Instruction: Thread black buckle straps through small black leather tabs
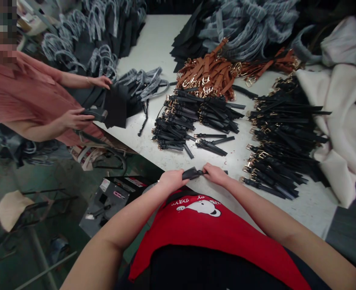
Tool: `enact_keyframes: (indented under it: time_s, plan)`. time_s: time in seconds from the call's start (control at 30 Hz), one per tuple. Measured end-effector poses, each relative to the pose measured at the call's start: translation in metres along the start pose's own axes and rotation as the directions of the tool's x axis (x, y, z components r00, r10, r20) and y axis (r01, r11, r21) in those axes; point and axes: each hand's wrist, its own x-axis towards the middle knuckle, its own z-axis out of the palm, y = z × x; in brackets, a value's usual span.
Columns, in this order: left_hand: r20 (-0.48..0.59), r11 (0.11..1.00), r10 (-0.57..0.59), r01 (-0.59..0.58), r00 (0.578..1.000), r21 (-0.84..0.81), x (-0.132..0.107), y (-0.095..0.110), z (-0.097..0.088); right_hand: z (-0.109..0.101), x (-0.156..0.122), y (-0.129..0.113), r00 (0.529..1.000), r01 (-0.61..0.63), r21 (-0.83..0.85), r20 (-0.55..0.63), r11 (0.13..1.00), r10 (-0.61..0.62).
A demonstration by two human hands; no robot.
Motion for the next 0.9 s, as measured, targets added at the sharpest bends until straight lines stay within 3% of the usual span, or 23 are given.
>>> enact_keyframes:
  time_s: [0.17,0.4,0.57,0.77,0.9]
  plan:
    - [0.009,1.0,0.009,-0.009,1.0,0.003,0.002,0.0,0.0,0.0,-0.004,0.001,0.998,0.058,0.005,-0.019,0.998,-0.058]
    - [0.023,1.0,-0.017,0.017,1.0,0.016,0.001,0.003,-0.005,-0.002,0.0,0.002,1.0,0.026,0.008,-0.006,1.0,-0.026]
    - [0.026,1.0,-0.016,0.015,1.0,0.021,0.002,0.005,-0.005,-0.006,0.002,0.0,0.997,0.037,-0.012,0.062,0.999,-0.037]
    - [0.031,1.0,-0.015,0.014,0.999,0.025,0.001,0.005,-0.004,-0.001,-0.016,0.01,0.989,-0.088,0.071,-0.111,0.994,0.096]
    - [0.038,0.997,0.033,-0.035,0.999,0.065,0.008,0.017,-0.019,0.006,-0.024,0.017,0.984,-0.129,0.055,-0.118,0.99,0.134]
